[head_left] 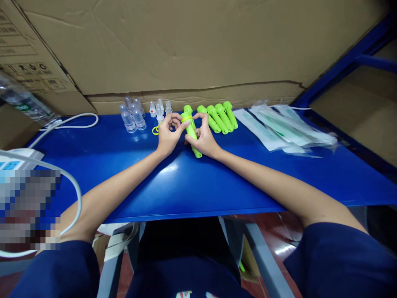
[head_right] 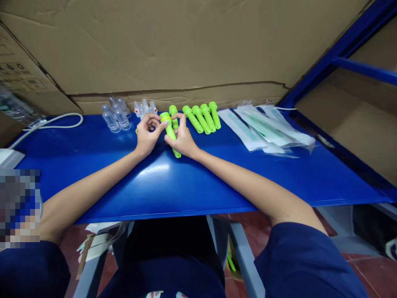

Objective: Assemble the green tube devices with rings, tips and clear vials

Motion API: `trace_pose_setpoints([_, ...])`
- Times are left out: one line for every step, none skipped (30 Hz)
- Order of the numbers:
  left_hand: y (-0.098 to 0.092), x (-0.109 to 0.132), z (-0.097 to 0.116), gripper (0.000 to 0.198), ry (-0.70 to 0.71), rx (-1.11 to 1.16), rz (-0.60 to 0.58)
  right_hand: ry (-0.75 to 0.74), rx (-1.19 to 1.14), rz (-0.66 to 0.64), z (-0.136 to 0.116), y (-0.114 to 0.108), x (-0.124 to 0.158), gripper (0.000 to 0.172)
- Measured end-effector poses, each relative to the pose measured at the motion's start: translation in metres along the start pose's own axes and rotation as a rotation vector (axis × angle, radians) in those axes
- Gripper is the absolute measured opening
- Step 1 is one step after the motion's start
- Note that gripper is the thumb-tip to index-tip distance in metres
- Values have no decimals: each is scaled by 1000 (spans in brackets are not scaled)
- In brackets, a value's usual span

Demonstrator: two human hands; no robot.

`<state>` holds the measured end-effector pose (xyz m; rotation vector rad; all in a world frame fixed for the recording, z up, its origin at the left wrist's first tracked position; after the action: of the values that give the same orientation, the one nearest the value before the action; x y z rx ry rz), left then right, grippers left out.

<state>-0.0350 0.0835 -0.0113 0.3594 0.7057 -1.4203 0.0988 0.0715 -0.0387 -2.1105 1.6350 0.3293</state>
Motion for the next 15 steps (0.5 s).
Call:
trace_pose_setpoints([0, 1, 0, 50, 16, -7, 11, -1, -16, 7, 0, 0, 0, 62])
trace_pose_setpoints([0, 1, 0, 51, 30, -20, 25, 2, -36, 13, 0, 0, 0, 64])
trace_pose_setpoints([0, 2, -1, 52, 40, -37, 40, 10, -60, 15, 1, 0, 0, 65])
trace_pose_setpoints([0, 2, -2, 53, 47, -57, 51, 23, -86, 13, 2, 0, -1, 65])
trace_pose_setpoints([0, 3, -4, 53, 52, -74, 57, 39, -114, 7, 3, 1, -1, 66])
trace_pose_setpoints([0, 3, -5, 53, 56, -86, 57, 56, -142, -2, 4, 1, -1, 66])
trace_pose_setpoints([0, 2, -5, 52, 63, -91, 55, 71, -166, -13, 6, 2, -2, 66])
trace_pose_setpoints([0, 2, -5, 51, 71, -93, 54, 81, -183, -23, 7, 2, -3, 66])
trace_pose_setpoints([-1, 2, -5, 50, 81, -96, 55, 89, -193, -33, 8, 3, -4, 66])
trace_pose_setpoints([-2, 2, -4, 50, 93, -102, 57, 97, -196, -44, 9, 3, -5, 66])
trace_pose_setpoints([-3, 2, -2, 49, 107, -111, 60, 105, -193, -55, 11, 4, -5, 66])
trace_pose_setpoints([-4, 2, 0, 48, 124, -122, 64, 114, -187, -66, 12, 5, -6, 65])
trace_pose_setpoints([-6, 2, 2, 47, 138, -134, 68, 120, -179, -73, 13, 5, -6, 65])
trace_pose_setpoints([-6, 2, 4, 46, 148, -146, 73, 120, -168, -72, 14, 5, -6, 66])
trace_pose_setpoints([-7, 3, 5, 45, 151, -156, 77, 111, -154, -64, 14, 4, -6, 68])
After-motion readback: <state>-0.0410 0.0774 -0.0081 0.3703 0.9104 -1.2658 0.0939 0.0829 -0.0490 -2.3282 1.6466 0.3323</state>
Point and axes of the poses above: each hand's wrist, its own x-axis away from the middle knuckle, its own y-axis out of the palm, z = x × y, the point moved 8 cm from there along -x, towards the middle knuckle, and after that the axes turned 6 degrees about -x, right-handed, at the moved point
